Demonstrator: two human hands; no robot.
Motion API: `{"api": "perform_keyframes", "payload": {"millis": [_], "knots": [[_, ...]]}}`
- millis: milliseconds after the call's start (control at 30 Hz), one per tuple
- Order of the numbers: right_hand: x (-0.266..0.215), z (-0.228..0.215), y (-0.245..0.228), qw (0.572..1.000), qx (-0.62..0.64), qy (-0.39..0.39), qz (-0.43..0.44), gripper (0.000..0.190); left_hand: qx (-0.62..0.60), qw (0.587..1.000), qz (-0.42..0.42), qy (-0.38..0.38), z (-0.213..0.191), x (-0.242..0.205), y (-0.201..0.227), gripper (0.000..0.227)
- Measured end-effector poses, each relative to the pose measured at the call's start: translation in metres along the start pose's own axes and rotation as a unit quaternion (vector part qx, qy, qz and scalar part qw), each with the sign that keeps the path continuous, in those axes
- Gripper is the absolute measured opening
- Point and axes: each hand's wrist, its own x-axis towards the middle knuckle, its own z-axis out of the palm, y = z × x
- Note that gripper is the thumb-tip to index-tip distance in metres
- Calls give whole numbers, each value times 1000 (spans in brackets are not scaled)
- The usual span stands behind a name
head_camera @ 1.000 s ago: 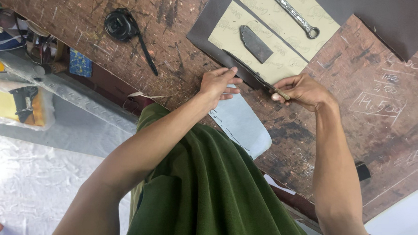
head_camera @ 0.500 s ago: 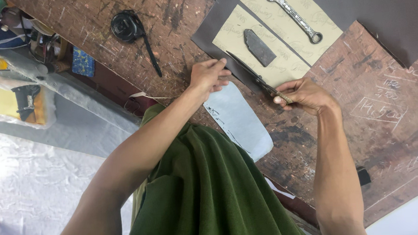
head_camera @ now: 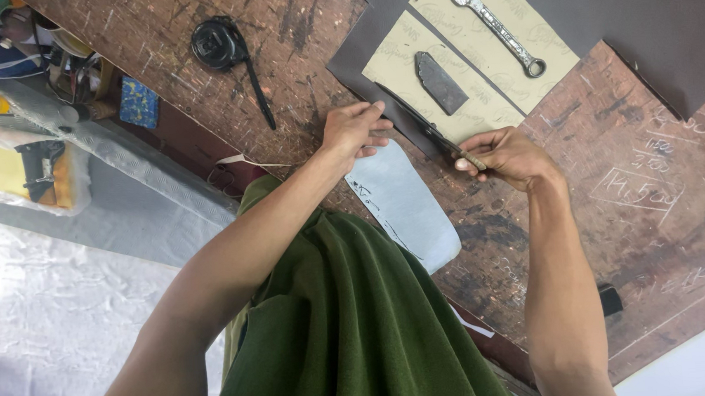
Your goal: The person measures and cuts pieces of dark leather or vinyl on a wooden workbench using a template, a marking tool, and shears.
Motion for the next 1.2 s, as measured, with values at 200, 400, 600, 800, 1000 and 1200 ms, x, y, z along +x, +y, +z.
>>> {"api": "perform_keyframes", "payload": {"millis": [200,400,600,800,1000,1200], "knots": [[0,2,-5,1000,-6,12,17,25,-14,1000,-5,-10,-1,1,-1,38],[7,6,-9,1000,8,-16,1,25,-11,1000,-8,-17,-2,1,-2,38],[11,10,-12,1000,-21,-1,-11,28,-26,999,-16,-13,-3,-1,0,40],[10,12,-13,1000,-13,3,0,30,-2,999,11,50,-7,0,11,38],[10,13,-18,1000,6,-10,3,30,-48,996,36,61,-18,8,17,34],[16,19,-22,1000,-8,-17,-11,32,-40,997,33,55,-20,9,13,36]]}}
